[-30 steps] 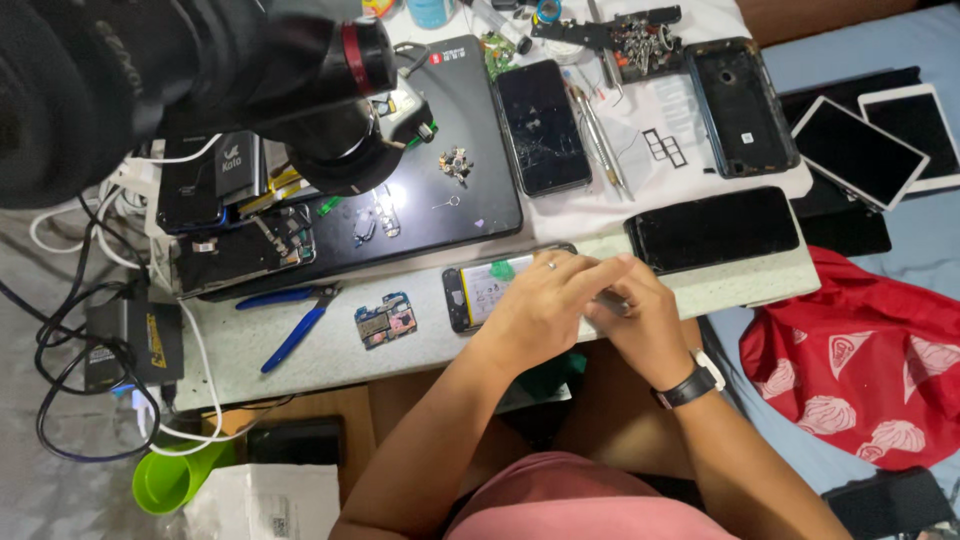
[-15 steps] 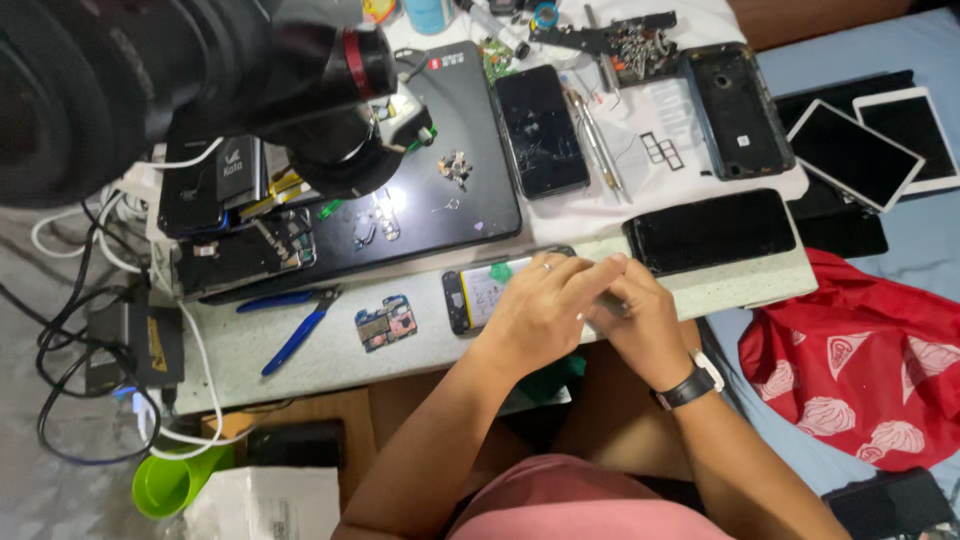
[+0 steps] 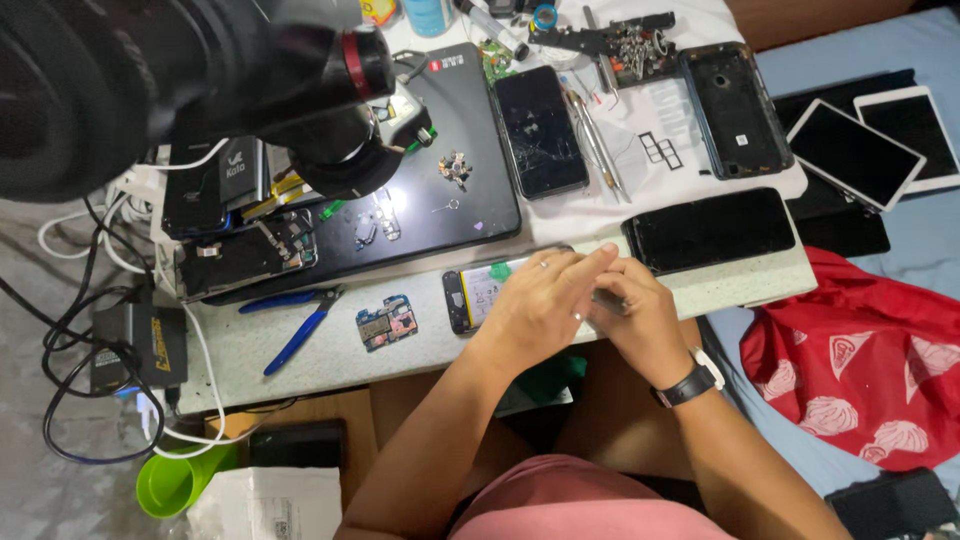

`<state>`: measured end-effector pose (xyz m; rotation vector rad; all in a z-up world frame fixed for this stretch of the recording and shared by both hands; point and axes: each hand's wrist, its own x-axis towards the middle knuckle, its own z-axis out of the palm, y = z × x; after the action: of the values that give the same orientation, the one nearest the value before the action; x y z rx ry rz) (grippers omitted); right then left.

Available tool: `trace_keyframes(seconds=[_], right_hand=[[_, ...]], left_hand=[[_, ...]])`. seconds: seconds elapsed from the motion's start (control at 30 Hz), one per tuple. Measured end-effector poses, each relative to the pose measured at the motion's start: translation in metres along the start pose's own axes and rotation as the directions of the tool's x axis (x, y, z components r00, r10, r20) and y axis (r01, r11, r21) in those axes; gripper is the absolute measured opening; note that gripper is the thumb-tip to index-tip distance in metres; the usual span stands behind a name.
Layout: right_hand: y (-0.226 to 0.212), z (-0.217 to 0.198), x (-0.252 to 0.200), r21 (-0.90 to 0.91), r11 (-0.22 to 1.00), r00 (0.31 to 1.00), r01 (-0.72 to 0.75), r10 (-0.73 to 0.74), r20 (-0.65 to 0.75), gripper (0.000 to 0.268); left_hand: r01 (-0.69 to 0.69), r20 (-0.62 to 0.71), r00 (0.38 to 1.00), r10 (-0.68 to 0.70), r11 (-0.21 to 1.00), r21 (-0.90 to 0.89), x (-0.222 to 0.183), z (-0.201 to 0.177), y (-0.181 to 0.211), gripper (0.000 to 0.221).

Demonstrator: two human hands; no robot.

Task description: The person disassembles a smartphone on a workbench, using a screwdriver and a metal spudger to remove screws and pry open the casing. They detach the battery and internal components, then reposition the phone to continue working on the internal assembly.

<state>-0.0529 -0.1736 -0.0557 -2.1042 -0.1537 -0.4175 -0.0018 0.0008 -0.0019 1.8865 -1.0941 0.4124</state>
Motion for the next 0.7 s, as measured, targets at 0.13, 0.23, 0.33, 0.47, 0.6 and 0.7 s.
trace_keyframes(seconds=[0.13,0.23,0.33,0.47,0.6,0.7], right_hand=[[-0.002,-0.004,0.0,0.026,1.0,0.999,0.002,-0.004,0.051,0.032],[0.003,-0.013,0.008,0.027,0.999,0.99,-0.041,0.036,0.136,0.031],[0.009,-0.014,0.008,0.083,0.987,0.979,-0.137,0.122,0.164,0.023],[0.012,-0.012,0.008,0.078,0.982,0.975,-0.172,0.158,0.157,0.023],[0.014,-0.012,0.004,0.11,0.979,0.974,-0.174,0.154,0.169,0.024],[0.013,-0.012,0.007,0.088,0.98,0.974,-0.179,0.164,0.158,0.025]], left_hand=[[-0.001,-0.011,1.0,0.001,0.998,0.06,-0.003,-0.003,-0.004,0.05],[-0.012,-0.026,1.0,0.012,1.0,-0.004,-0.001,-0.005,-0.004,0.053],[0.009,-0.012,1.0,-0.008,0.998,0.065,-0.005,-0.006,-0.004,0.052],[0.027,-0.041,0.999,-0.027,1.0,0.008,-0.004,-0.006,-0.002,0.048],[-0.004,-0.078,0.997,0.009,0.998,0.057,-0.009,-0.002,-0.005,0.047],[0.042,-0.018,0.999,-0.043,0.999,-0.028,-0.011,0.001,-0.007,0.047]])
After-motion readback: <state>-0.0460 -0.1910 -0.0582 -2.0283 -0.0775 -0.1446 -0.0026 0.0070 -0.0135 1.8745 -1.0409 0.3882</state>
